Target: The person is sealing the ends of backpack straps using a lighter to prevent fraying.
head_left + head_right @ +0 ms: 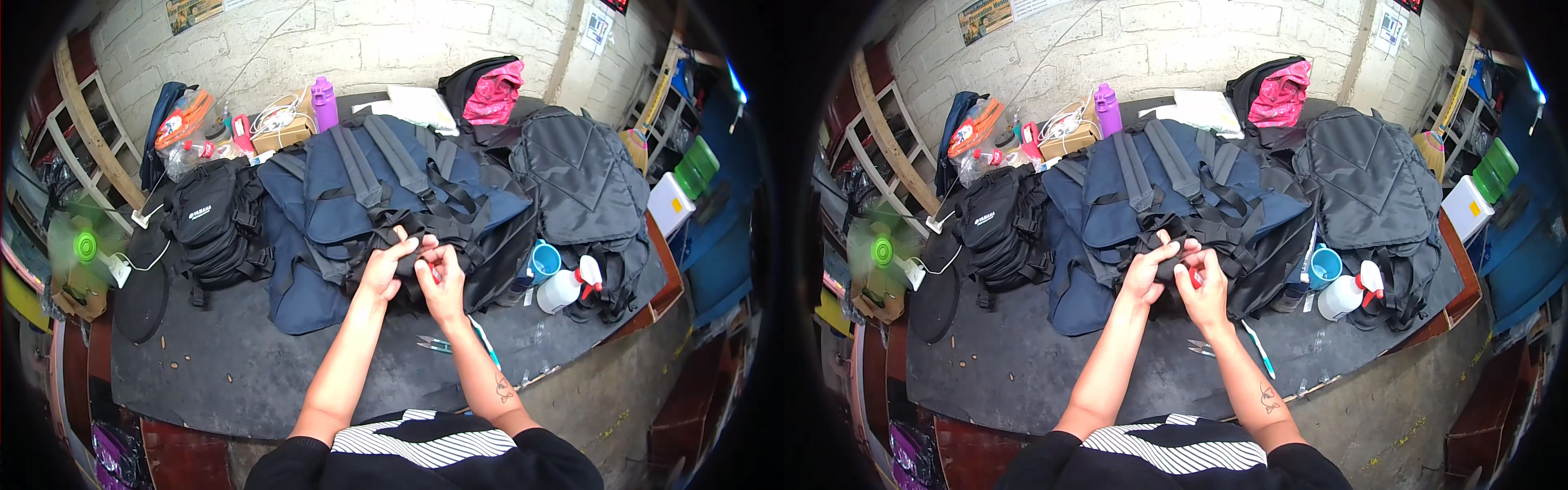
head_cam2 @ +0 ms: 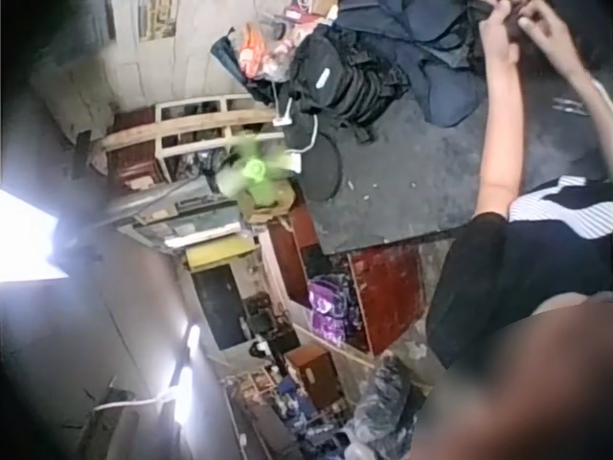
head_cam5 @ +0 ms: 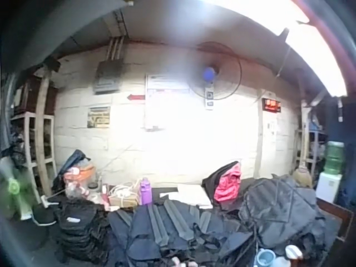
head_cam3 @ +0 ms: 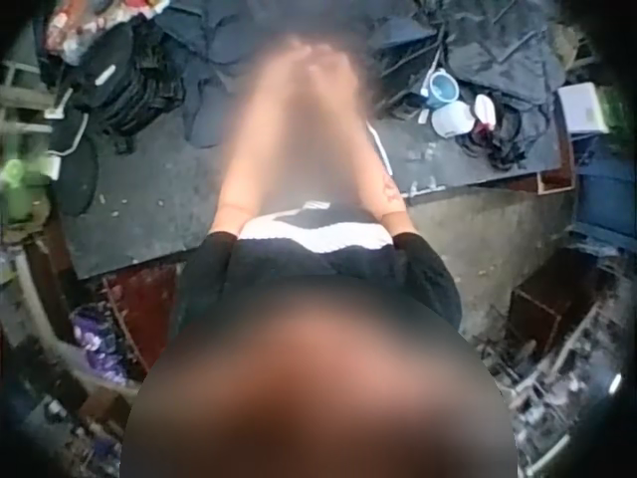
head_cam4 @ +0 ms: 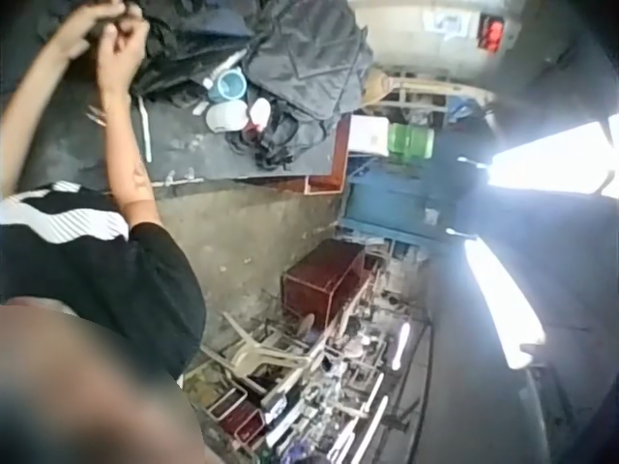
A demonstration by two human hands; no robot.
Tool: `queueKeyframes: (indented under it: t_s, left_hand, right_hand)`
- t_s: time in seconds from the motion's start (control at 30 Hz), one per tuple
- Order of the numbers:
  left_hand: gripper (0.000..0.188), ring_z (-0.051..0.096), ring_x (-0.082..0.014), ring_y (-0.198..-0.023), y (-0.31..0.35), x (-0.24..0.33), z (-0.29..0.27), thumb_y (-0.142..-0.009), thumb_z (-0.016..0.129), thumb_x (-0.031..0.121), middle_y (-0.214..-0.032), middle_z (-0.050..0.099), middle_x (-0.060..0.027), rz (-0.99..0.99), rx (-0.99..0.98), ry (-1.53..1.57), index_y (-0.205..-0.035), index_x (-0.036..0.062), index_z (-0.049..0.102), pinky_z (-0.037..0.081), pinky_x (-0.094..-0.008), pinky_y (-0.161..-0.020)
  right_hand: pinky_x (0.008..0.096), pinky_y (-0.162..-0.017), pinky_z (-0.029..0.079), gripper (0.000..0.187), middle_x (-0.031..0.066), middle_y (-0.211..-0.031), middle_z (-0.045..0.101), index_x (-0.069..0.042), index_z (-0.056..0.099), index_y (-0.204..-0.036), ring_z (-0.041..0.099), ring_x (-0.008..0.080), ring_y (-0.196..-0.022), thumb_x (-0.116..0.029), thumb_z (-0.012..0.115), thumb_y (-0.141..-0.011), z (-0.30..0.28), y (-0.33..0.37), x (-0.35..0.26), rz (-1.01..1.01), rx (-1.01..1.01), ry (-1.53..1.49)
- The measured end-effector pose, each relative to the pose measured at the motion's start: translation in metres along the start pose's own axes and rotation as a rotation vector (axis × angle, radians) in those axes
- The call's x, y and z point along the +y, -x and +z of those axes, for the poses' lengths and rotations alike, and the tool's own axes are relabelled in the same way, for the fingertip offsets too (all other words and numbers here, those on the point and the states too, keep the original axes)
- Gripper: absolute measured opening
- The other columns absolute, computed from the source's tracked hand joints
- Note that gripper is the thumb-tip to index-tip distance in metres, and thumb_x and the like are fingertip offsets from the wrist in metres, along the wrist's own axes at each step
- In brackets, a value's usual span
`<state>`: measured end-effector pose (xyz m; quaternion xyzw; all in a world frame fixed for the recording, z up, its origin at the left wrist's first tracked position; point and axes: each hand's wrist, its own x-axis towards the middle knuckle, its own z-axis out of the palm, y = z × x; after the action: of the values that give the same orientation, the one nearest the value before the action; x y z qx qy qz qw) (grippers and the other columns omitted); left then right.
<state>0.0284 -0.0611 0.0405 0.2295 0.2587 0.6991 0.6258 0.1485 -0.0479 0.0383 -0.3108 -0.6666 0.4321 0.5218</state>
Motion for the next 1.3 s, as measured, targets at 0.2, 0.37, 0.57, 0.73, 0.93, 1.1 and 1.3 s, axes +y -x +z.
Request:
queueKeyframes:
  t_s: [0.2,0.37,0.57,0.73,0.93,1.1,1.3]
  left_hand:
    - [0.011,0.063,-0.026,-0.09,-0.016,-0.001,0.002,-0.081,0.058,0.007,-0.094,0.063,-0.0142,-0.027,-0.031,0.018,-0.076,0.0087,0.048,0.051,-0.0366,-0.078]
    - [0.012,0.063,-0.0269,-0.089,-0.014,-0.001,0.001,-0.081,0.058,0.007,-0.094,0.063,-0.0142,-0.042,0.006,0.003,-0.076,0.0091,0.047,0.051,-0.0375,-0.08]
    - [0.012,0.062,-0.0276,-0.089,-0.013,0.0,0.002,-0.082,0.057,0.007,-0.094,0.063,-0.0146,-0.049,0.014,0.022,-0.077,0.0095,0.046,0.05,-0.0383,-0.08]
    - [0.013,0.062,-0.0287,-0.09,-0.015,-0.001,-0.002,-0.082,0.055,0.006,-0.094,0.062,-0.0156,-0.075,0.002,0.075,-0.079,0.0097,0.043,0.05,-0.0387,-0.082]
    - [0.016,0.062,-0.0291,-0.089,-0.018,-0.004,-0.007,-0.083,0.054,0.004,-0.095,0.062,-0.0161,-0.067,-0.014,0.102,-0.078,0.0102,0.04,0.049,-0.0391,-0.082]
    - [0.016,0.062,-0.0293,-0.089,-0.018,-0.004,-0.009,-0.083,0.054,0.005,-0.094,0.062,-0.0151,-0.069,-0.019,0.096,-0.08,0.0106,0.04,0.05,-0.0393,-0.081]
    - [0.016,0.062,-0.0276,-0.088,-0.016,-0.002,-0.006,-0.083,0.054,0.005,-0.094,0.062,-0.0143,-0.076,-0.017,0.1,-0.077,0.0108,0.041,0.05,-0.0382,-0.08]
  right_hand:
    - [0.0327,-0.061,0.047,0.022,0.0123,-0.073,0.057,0.0,0.043,-0.082,0.057,0.0236,-0.063,-0.009,0.06,-0.072,-0.008,-0.017,0.018,-0.067,-0.002,0.199]
    - [0.0346,-0.062,0.047,0.022,0.0132,-0.073,0.057,-0.001,0.043,-0.082,0.058,0.027,-0.065,-0.01,0.059,-0.07,-0.004,-0.015,0.013,-0.022,0.001,0.212]
    - [0.0344,-0.061,0.047,0.023,0.0128,-0.073,0.057,-0.001,0.042,-0.082,0.058,0.0261,-0.065,-0.01,0.06,-0.071,-0.004,-0.014,0.013,-0.035,0.002,0.215]
    - [0.0345,-0.061,0.047,0.023,0.0127,-0.073,0.057,-0.001,0.043,-0.082,0.058,0.0266,-0.065,-0.011,0.06,-0.071,-0.004,-0.014,0.015,-0.075,0.007,0.18]
    - [0.0357,-0.061,0.047,0.022,0.0138,-0.073,0.056,-0.001,0.043,-0.082,0.058,0.0286,-0.066,-0.012,0.06,-0.071,-0.003,-0.015,0.008,-0.067,0.004,0.276]
    - [0.0355,-0.062,0.047,0.022,0.014,-0.073,0.057,-0.001,0.043,-0.082,0.058,0.0291,-0.066,-0.012,0.059,-0.071,-0.003,-0.014,0.01,-0.057,-0.001,0.281]
    - [0.035,-0.062,0.047,0.022,0.0143,-0.075,0.057,-0.001,0.044,-0.083,0.059,0.0283,-0.067,-0.012,0.06,-0.071,-0.002,-0.014,0.008,-0.039,-0.014,0.261]
